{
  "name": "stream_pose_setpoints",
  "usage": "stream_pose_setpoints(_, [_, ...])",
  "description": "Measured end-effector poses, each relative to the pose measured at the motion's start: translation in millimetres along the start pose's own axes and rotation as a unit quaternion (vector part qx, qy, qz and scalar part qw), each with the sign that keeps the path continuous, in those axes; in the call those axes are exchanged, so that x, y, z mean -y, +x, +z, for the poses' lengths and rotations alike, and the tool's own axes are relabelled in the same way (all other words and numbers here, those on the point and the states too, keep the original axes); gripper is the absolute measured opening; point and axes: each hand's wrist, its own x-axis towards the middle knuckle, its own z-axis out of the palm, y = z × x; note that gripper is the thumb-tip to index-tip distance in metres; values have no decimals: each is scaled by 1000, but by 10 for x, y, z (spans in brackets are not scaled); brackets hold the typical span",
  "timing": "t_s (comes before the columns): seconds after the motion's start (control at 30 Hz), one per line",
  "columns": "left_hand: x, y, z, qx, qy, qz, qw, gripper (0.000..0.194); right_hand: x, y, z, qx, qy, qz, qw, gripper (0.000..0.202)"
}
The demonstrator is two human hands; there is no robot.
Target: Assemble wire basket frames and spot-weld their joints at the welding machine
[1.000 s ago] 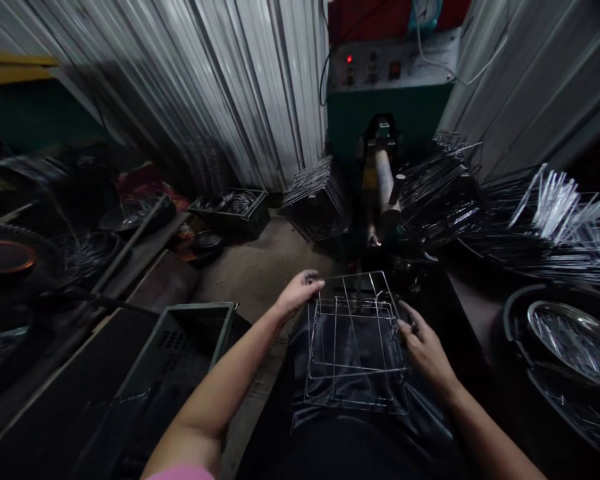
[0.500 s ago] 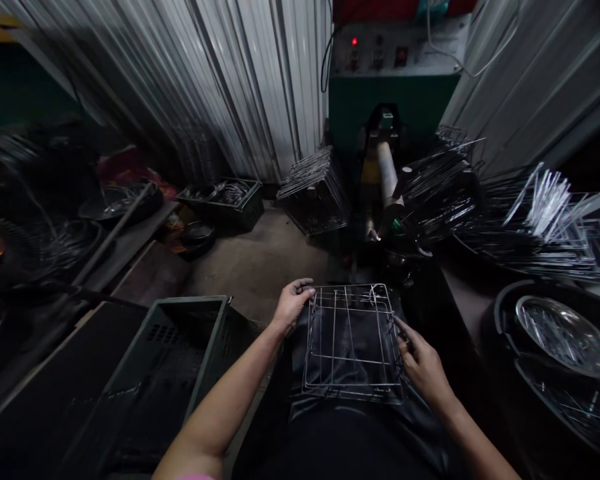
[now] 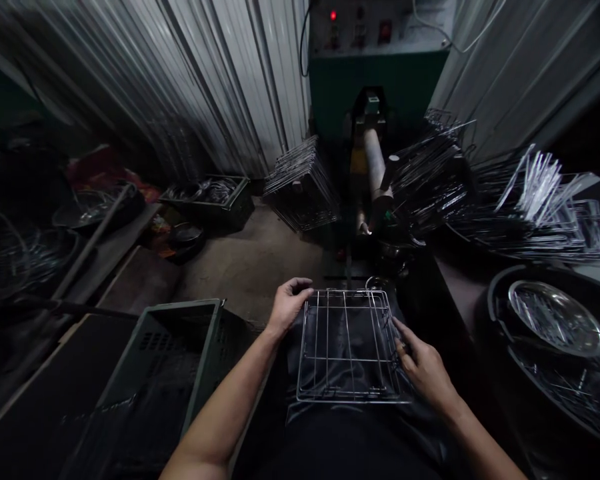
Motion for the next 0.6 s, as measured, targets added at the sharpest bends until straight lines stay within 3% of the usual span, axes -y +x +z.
stream_pose_setpoints(0.13, [-30,104,-17,11,21,38,999,23,-9,34,7,-6,-2,12,1000,48])
stream_pose_setpoints(0.3, [185,216,24,35,43,-5,998,24,-106,51,56,17,4,42,999,49])
stream_pose_setpoints(0.43, [238,166,-20,46,63,-16,997,32,-147,54,66,42,91,88,991,50])
stream_pose_setpoints(0.5, [203,95,-116,100,94,-5,990,42,-152,39,77,49,152,115,980,52])
stream_pose_setpoints(0.6, [171,-34,-319,240,147,18,959,72,-166,-4,78,45,220,136,965,55])
